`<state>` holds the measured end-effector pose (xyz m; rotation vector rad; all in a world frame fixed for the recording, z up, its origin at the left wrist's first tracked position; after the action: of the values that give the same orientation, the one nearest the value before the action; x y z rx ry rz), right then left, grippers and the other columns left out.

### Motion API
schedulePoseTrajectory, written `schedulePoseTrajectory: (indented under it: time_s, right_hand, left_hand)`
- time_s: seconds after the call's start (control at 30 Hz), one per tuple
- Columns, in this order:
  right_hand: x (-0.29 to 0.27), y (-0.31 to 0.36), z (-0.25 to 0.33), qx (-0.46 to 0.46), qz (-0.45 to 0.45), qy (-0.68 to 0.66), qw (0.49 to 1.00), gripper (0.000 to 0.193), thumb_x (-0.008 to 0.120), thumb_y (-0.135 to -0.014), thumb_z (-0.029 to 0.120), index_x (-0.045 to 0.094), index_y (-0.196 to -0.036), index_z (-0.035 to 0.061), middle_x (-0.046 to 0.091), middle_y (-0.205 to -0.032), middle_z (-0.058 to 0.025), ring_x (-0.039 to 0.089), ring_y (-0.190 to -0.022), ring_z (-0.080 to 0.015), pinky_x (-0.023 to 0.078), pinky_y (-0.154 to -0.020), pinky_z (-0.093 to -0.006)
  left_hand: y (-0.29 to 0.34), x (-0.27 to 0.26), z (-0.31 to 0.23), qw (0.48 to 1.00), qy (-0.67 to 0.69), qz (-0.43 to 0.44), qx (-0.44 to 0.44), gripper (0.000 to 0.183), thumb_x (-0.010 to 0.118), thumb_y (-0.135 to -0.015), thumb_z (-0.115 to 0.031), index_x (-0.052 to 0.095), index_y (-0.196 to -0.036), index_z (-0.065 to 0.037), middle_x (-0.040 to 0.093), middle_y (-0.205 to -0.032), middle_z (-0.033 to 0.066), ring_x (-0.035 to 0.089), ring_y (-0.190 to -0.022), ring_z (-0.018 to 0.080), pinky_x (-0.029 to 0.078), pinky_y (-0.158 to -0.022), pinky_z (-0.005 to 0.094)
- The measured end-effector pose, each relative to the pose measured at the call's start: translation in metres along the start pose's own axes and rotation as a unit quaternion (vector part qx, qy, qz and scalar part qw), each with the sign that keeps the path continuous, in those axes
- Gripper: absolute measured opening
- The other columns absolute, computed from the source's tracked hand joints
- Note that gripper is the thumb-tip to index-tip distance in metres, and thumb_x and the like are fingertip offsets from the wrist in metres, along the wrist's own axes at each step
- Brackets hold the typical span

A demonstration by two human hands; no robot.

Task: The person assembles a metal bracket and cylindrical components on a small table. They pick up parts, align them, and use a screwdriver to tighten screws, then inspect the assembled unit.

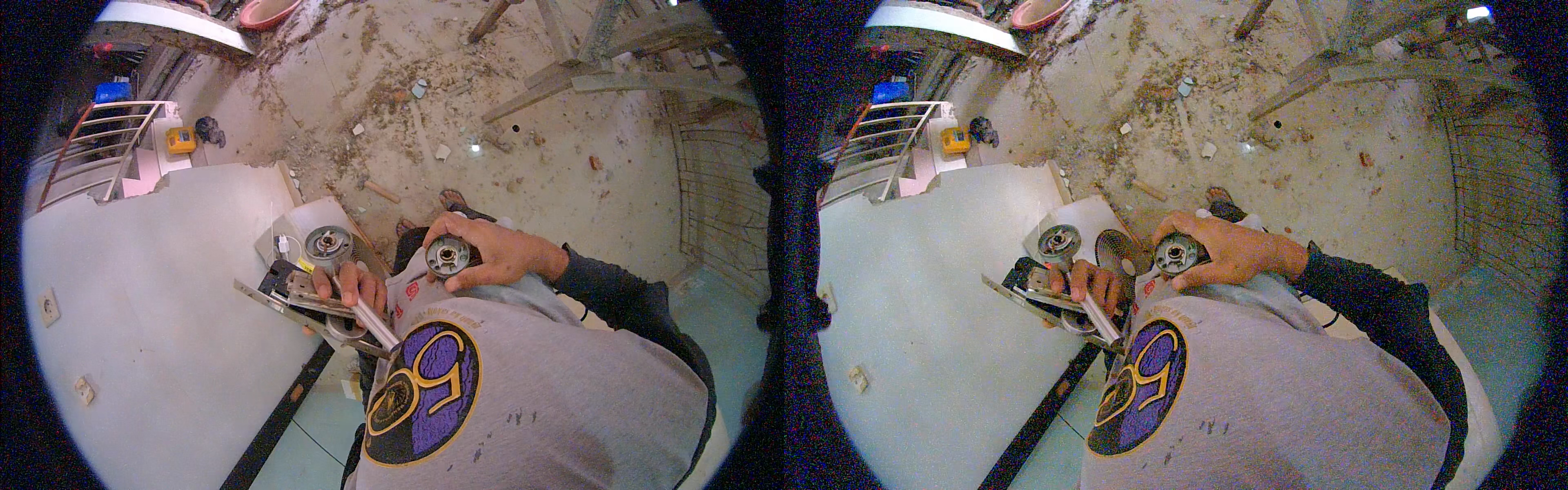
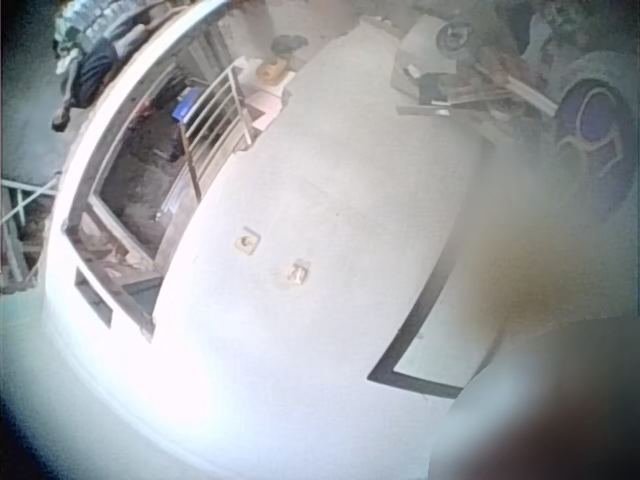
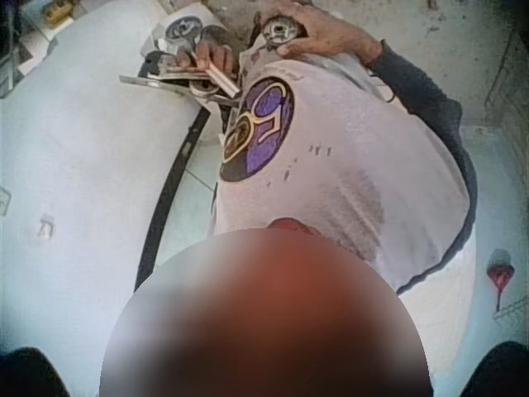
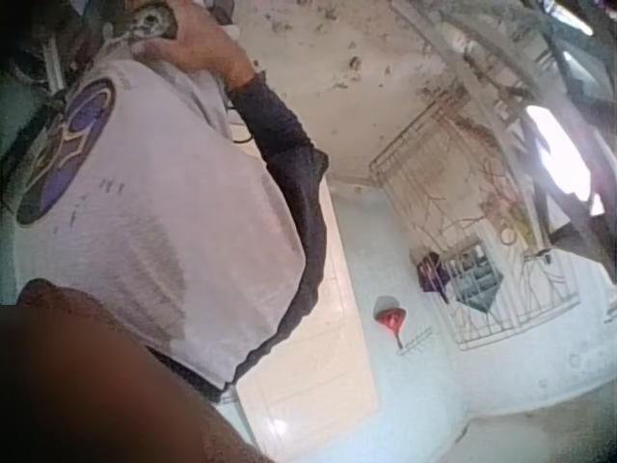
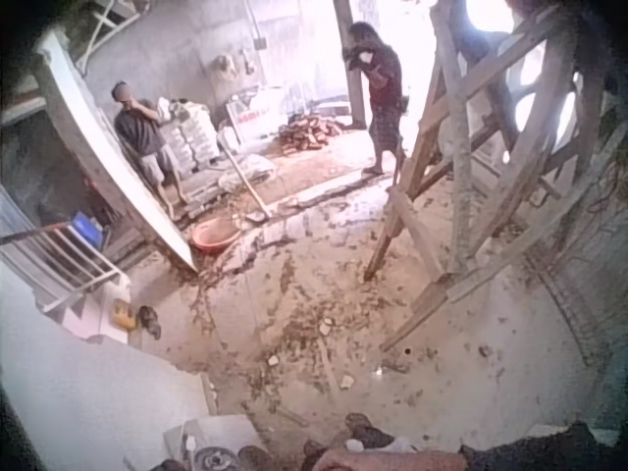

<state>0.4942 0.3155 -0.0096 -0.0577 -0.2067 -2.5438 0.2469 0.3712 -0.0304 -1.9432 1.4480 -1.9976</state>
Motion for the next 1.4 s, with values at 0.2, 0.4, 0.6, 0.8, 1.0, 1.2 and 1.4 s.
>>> schedulePoseTrajectory:
  time_s: [0.2,0.4,0.6,0.8,1.0,1.2,1.4]
  right_hand:
    - [0.002,0.000,-0.001,0.028,-0.014,-0.035,0.999,0.068,0.084,-0.078,0.038,0.050,-0.127,0.0058,0.060,-0.119,-0.0152,0.060,-0.112,-0.0276,0.048,-0.097,-0.0380]
    - [0.004,0.001,-0.002,0.032,-0.043,-0.015,0.998,0.070,0.085,-0.076,0.040,0.050,-0.126,0.0062,0.060,-0.118,-0.0144,0.059,-0.113,-0.0271,0.046,-0.098,-0.0381]
    - [0.002,0.002,-0.002,-0.003,-0.024,-0.082,0.996,0.062,0.073,-0.088,0.038,0.047,-0.133,0.0045,0.056,-0.124,-0.0149,0.054,-0.121,-0.0263,0.041,-0.104,-0.0384]
    - [-0.007,0.002,0.002,-0.049,0.025,-0.053,0.997,0.066,0.059,-0.095,0.040,0.037,-0.143,0.0005,0.055,-0.131,-0.0145,0.045,-0.130,-0.0238,0.032,-0.112,-0.0393]
    - [-0.005,0.004,0.000,0.002,0.016,-0.131,0.991,0.057,0.057,-0.091,0.028,0.043,-0.140,0.0023,0.047,-0.140,-0.0149,0.040,-0.135,-0.0265,0.026,-0.116,-0.0379]
    - [-0.010,-0.001,-0.006,-0.016,0.002,-0.051,0.999,0.056,0.059,-0.094,0.036,0.044,-0.138,0.0040,0.047,-0.138,-0.0166,0.042,-0.134,-0.0275,0.029,-0.115,-0.0392]
    - [-0.012,-0.004,-0.006,0.007,0.009,-0.033,0.999,0.058,0.059,-0.096,0.040,0.044,-0.138,0.0040,0.048,-0.137,-0.0167,0.044,-0.132,-0.0282,0.034,-0.111,-0.0389]
  left_hand:
    - [-0.001,-0.002,-0.001,1.000,0.003,0.003,-0.001,0.062,0.080,-0.082,-0.037,0.051,-0.132,-0.014,0.053,-0.124,0.0141,0.062,-0.072,0.0243,0.057,-0.062,0.0398]
    - [0.002,-0.004,-0.003,1.000,0.006,0.008,-0.003,0.062,0.080,-0.083,-0.037,0.050,-0.132,-0.014,0.053,-0.124,0.0138,0.062,-0.071,0.0237,0.056,-0.061,0.0400]
    - [0.005,-0.005,-0.002,1.000,0.020,0.004,0.005,0.063,0.082,-0.081,-0.037,0.049,-0.129,-0.013,0.052,-0.127,0.0163,0.066,-0.093,0.0289,0.056,-0.073,0.0432]
    - [0.003,-0.005,-0.002,1.000,0.007,0.003,0.004,0.063,0.081,-0.082,-0.037,0.049,-0.132,-0.014,0.053,-0.123,0.0140,0.062,-0.085,0.0277,0.057,-0.066,0.0414]
    - [0.005,-0.003,-0.002,0.999,0.024,-0.009,0.020,0.063,0.082,-0.081,-0.038,0.050,-0.128,-0.013,0.052,-0.127,0.0172,0.066,-0.094,0.0297,0.056,-0.073,0.0432]
    - [0.006,-0.003,-0.003,1.000,0.018,-0.020,0.014,0.060,0.081,-0.081,-0.037,0.050,-0.126,-0.012,0.052,-0.124,0.0186,0.066,-0.090,0.0308,0.057,-0.074,0.0450]
    - [0.003,-0.019,-0.005,0.993,0.081,0.083,-0.036,0.050,0.070,-0.091,-0.033,0.050,-0.132,-0.012,0.054,-0.127,0.0169,0.063,-0.091,0.0329,0.056,-0.074,0.0473]
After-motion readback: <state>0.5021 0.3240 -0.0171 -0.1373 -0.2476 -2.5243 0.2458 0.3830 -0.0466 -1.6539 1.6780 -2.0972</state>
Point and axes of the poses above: each hand's wrist, its own y-axis away from the middle knuckle, its own x-axis out of the palm, z = x × y, the point moved 2 cm from there along -y, towards the middle knuckle
